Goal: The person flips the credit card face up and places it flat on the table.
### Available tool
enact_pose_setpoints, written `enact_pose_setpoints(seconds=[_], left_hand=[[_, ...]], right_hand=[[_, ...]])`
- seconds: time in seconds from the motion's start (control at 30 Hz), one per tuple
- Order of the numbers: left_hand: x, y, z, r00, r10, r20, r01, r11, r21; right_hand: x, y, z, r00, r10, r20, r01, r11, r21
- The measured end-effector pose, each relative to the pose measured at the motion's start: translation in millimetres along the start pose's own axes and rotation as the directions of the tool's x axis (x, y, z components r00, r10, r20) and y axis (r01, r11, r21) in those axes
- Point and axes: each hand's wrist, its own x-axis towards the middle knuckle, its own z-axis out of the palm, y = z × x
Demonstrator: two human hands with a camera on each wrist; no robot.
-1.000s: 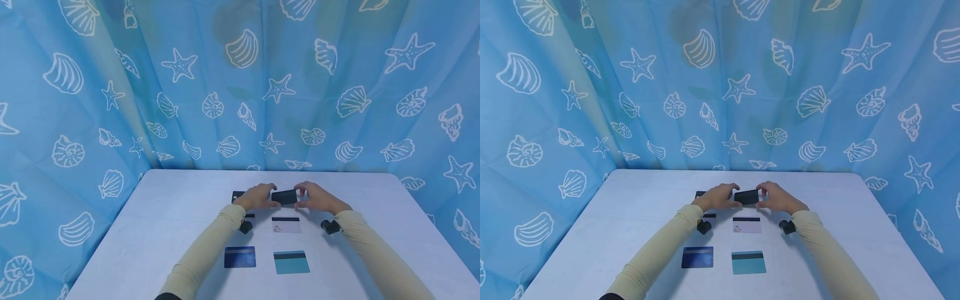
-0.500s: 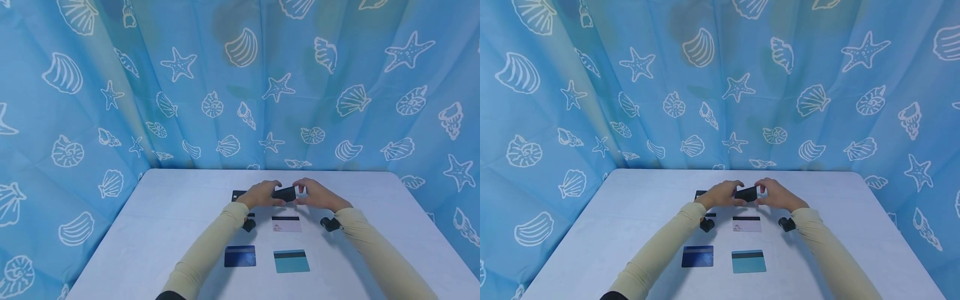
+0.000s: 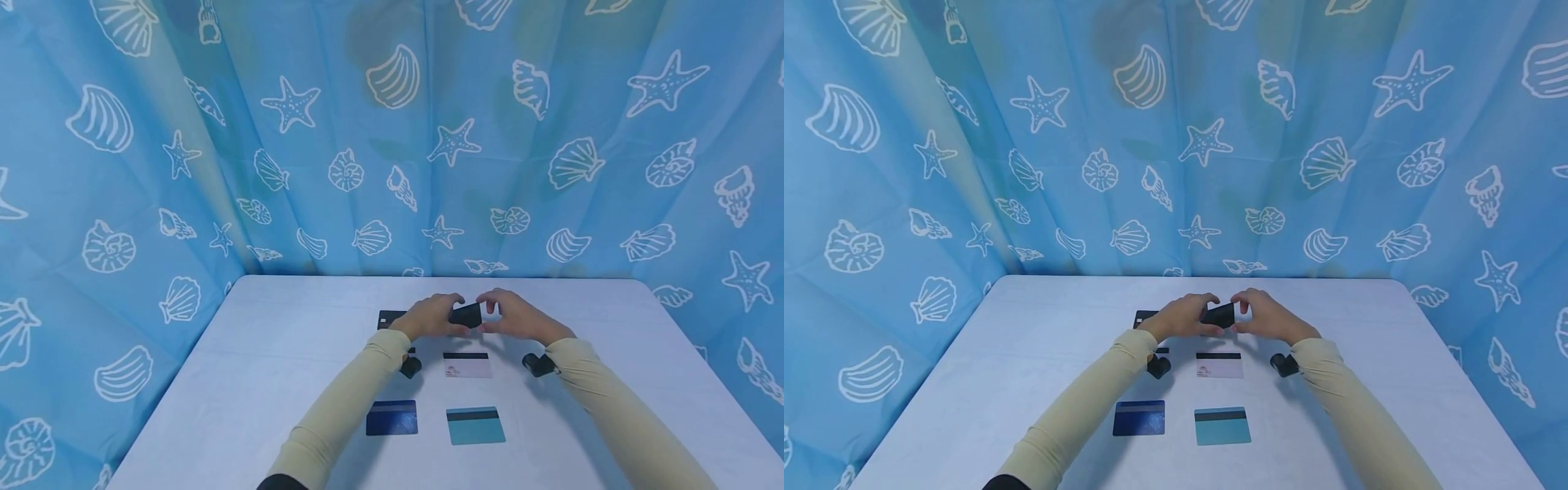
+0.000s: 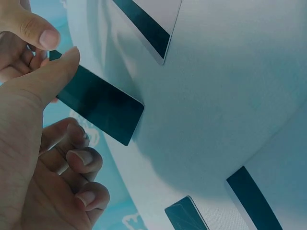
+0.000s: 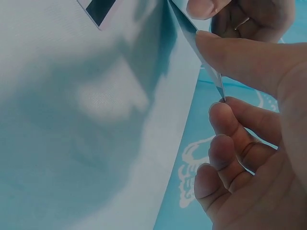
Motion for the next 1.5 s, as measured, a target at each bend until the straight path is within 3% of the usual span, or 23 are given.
enact_pose_setpoints(seconds=[1.1, 1.5], left_hand=[[-2.2, 9.6, -3.6, 0.999, 0.039, -0.027, -0.039, 0.999, 0.006], [-0.8, 9.6, -5.8, 0.998, 0.063, -0.026, -0.062, 0.997, 0.043]], right_hand=[[-1.1, -9.1, -4.9, 0.999, -0.04, -0.008, 0.039, 0.999, -0.023], [-3.6, -5.1, -4.5, 1.0, 0.014, 0.018, -0.014, 1.0, -0.008]])
